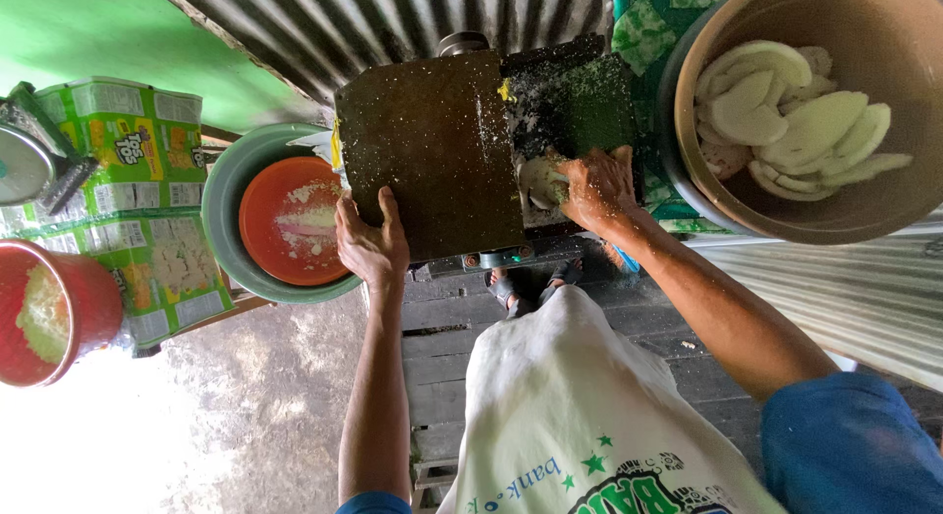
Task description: The person stands at a manual coconut grating machine and feeds pieces of coconut flesh one at a time against the rotating grating drum, holding the machine steady with the other hand. Shredded coconut collects in a red basin below while grated pieces accumulate in a large bowl beside the machine.
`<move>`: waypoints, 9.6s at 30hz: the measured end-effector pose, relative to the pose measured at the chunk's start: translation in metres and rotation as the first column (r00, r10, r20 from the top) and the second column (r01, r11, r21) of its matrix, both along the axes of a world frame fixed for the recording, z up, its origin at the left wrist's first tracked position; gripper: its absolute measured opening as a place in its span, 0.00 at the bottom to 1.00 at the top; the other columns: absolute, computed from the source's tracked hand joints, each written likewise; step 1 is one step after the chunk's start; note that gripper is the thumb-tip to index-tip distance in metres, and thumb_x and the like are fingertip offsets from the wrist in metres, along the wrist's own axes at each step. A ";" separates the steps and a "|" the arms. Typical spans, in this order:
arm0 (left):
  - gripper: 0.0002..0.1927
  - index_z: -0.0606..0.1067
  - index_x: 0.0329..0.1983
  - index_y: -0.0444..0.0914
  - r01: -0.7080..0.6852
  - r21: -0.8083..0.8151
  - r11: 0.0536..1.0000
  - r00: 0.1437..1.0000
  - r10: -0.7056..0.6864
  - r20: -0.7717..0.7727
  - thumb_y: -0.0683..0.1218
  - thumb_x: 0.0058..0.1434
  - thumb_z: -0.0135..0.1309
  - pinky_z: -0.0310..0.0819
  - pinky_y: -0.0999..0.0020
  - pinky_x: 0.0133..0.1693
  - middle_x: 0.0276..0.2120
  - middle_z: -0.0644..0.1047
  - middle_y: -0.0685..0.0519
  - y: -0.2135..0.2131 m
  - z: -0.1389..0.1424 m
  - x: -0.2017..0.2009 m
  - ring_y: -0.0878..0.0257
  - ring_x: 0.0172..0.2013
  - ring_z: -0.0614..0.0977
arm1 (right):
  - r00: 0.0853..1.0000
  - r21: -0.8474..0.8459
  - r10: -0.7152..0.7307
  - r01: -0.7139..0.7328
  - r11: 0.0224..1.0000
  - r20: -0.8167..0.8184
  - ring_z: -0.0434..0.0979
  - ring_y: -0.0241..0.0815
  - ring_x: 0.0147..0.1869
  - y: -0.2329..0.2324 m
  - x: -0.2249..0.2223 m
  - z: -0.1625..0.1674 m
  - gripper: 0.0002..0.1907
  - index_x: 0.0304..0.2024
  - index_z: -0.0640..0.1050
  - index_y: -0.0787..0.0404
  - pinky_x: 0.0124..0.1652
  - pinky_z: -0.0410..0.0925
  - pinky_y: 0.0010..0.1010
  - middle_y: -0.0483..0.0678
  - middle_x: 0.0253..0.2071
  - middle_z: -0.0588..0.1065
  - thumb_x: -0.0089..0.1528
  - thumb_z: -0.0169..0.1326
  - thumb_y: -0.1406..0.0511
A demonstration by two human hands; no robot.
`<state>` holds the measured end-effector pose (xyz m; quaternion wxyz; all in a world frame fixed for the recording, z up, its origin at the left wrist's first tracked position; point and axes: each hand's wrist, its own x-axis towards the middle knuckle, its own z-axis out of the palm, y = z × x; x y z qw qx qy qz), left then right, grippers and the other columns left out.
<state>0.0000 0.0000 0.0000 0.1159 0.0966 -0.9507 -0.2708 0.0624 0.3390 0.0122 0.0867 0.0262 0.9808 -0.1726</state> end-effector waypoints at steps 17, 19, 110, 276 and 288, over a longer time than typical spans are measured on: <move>0.36 0.73 0.60 0.34 -0.010 0.014 1.000 1.000 0.011 -0.013 0.68 0.65 0.53 0.77 0.45 0.46 0.51 0.79 0.38 0.008 0.014 0.002 0.41 0.47 0.83 | 0.995 -0.287 -0.097 0.093 0.953 0.002 0.81 0.40 0.32 0.024 -0.011 0.022 0.08 0.50 0.84 0.51 0.34 0.72 0.37 0.49 0.37 0.83 0.72 0.56 0.66; 0.36 0.73 0.60 0.34 -0.012 0.014 1.000 1.000 0.013 -0.023 0.68 0.65 0.54 0.77 0.45 0.46 0.50 0.79 0.38 0.007 0.015 0.003 0.41 0.47 0.83 | 0.990 -0.318 -0.091 0.053 0.946 -0.106 0.82 0.44 0.38 0.035 -0.015 0.026 0.12 0.55 0.82 0.55 0.39 0.72 0.37 0.52 0.42 0.83 0.70 0.56 0.69; 0.32 0.74 0.57 0.34 -0.015 0.035 0.999 0.998 0.017 -0.055 0.64 0.65 0.57 0.76 0.47 0.46 0.50 0.79 0.38 0.013 0.025 0.006 0.40 0.47 0.82 | 0.913 0.024 0.107 -0.106 0.994 -0.394 0.78 0.58 0.44 0.005 -0.039 -0.008 0.18 0.42 0.83 0.64 0.46 0.65 0.50 0.57 0.37 0.76 0.51 0.67 0.63; 0.36 0.75 0.58 0.34 -0.017 -0.013 1.000 0.996 0.016 -0.085 0.69 0.66 0.55 0.82 0.52 0.40 0.48 0.82 0.40 -0.009 -0.001 -0.003 0.50 0.41 0.86 | 0.917 -0.138 0.108 -0.172 0.975 -0.385 0.65 0.54 0.32 -0.026 -0.073 -0.074 0.06 0.32 0.69 0.59 0.31 0.59 0.50 0.57 0.28 0.65 0.64 0.42 0.70; 0.28 0.77 0.56 0.39 -0.043 0.031 0.999 0.995 0.045 -0.091 0.63 0.64 0.62 0.79 0.51 0.47 0.48 0.83 0.46 -0.003 0.022 0.001 0.49 0.44 0.85 | 0.866 -0.770 -0.399 0.024 0.638 -0.303 0.80 0.35 0.48 0.114 -0.019 0.025 0.07 0.48 0.82 0.60 0.48 0.74 0.28 0.48 0.46 0.80 0.73 0.57 0.64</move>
